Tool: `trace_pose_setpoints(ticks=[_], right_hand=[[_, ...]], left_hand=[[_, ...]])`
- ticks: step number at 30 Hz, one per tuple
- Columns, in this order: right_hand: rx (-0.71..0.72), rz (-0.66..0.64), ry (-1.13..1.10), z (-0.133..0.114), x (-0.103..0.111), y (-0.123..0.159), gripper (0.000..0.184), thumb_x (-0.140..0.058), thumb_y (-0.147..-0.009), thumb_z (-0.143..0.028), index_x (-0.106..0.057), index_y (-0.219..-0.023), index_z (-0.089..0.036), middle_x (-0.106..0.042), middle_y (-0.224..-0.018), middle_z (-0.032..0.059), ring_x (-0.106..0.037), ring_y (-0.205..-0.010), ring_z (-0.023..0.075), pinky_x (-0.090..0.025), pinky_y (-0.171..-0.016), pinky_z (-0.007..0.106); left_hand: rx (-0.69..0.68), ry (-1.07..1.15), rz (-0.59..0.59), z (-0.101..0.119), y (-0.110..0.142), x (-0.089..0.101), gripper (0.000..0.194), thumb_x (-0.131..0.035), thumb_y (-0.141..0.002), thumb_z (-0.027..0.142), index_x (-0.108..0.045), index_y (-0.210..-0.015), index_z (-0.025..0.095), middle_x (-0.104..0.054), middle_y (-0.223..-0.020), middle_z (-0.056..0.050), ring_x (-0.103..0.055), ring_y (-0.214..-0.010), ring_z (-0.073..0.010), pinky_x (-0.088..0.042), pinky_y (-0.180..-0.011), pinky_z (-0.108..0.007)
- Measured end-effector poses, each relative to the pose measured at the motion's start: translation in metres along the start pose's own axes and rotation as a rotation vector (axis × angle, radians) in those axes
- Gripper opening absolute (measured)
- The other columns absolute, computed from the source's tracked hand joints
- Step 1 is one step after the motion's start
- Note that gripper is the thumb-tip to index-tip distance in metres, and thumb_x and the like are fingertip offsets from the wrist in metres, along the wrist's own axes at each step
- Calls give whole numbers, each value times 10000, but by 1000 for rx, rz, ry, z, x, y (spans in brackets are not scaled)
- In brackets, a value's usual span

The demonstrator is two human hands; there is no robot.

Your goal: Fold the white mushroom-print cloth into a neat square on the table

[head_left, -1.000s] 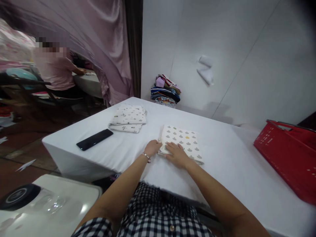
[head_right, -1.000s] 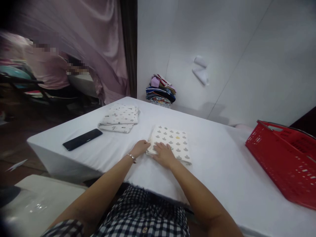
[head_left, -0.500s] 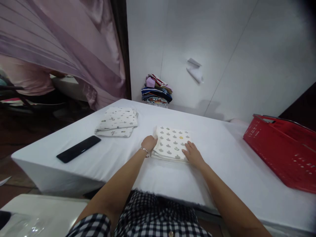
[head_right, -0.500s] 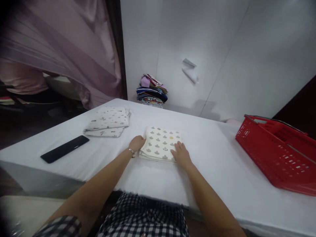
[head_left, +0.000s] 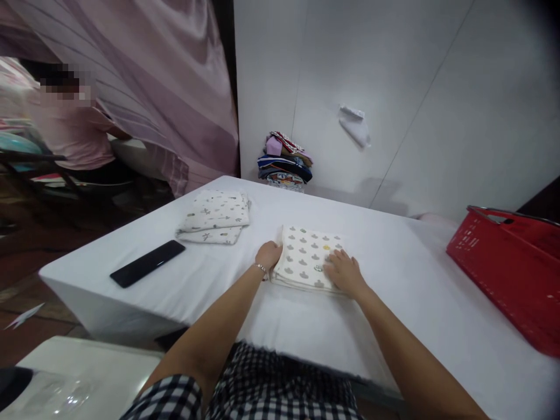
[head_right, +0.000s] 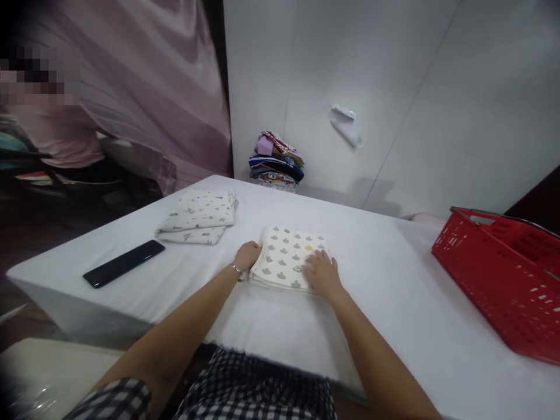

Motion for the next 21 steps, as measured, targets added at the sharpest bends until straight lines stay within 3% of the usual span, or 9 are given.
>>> trace_pose_setpoints(ticks=[6, 10, 15, 18, 21], right_hand=[[187, -44, -73, -63, -2, -43, 589, -326, -911, -483, -326, -1417, -182, -232, -1513, 89, -106, -1403, 240, -110, -1097, 459], [138, -89, -29, -54, -20, -60, 615, -308, -910, -515, -310, -1425, -180, -187, -1527, 80, -98, -1404, 245, -95, -1096, 467], [115, -103, 5, -41, -29, -61, 625, -288, -909, -533, -302, -1429, -187, -178, -1530, 78, -114, -1400, 252, -100, -1094, 461], [108, -116, -10, -53, -24, -64, 653, -275, -906, -556, -264, -1444, -187, -150, -1535, 92, -91, -1404, 259, -92, -1091, 479], [206, -61, -26, -80, -14, -71, 663, -224, -913, -575, -214, -1461, -202, -106, -1544, 71, -30, -1413, 224, -50, -1104, 463]], left_hand=[[21, 25, 24, 5, -7, 4, 246, -506, -782, 379, -613, -876, 178, -669, -1028, -108, -611, -945, -226, -400, -671, -271], [31, 76, 14, -1, -9, 0, 300, -485, -795, 442, -619, -841, 178, -684, -993, -99, -623, -895, -199, -395, -640, -249], [44, 137, -7, -9, -11, -4, 320, -504, -774, 471, -635, -815, 182, -699, -955, -91, -628, -855, -186, -384, -619, -235], [48, 163, -19, -12, -11, -5, 314, -525, -761, 469, -644, -832, 188, -705, -950, -87, -632, -844, -183, -383, -613, -230], [44, 183, -26, -12, -11, -5, 331, -550, -748, 477, -646, -851, 178, -707, -952, -90, -633, -846, -176, -381, -616, -221]])
Point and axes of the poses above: each hand's wrist, its own y-axis away from the middle knuckle, its own x-axis out of the back of the hand, z = x × y, the point moved 9 cm from there along -y, towards the middle knuckle
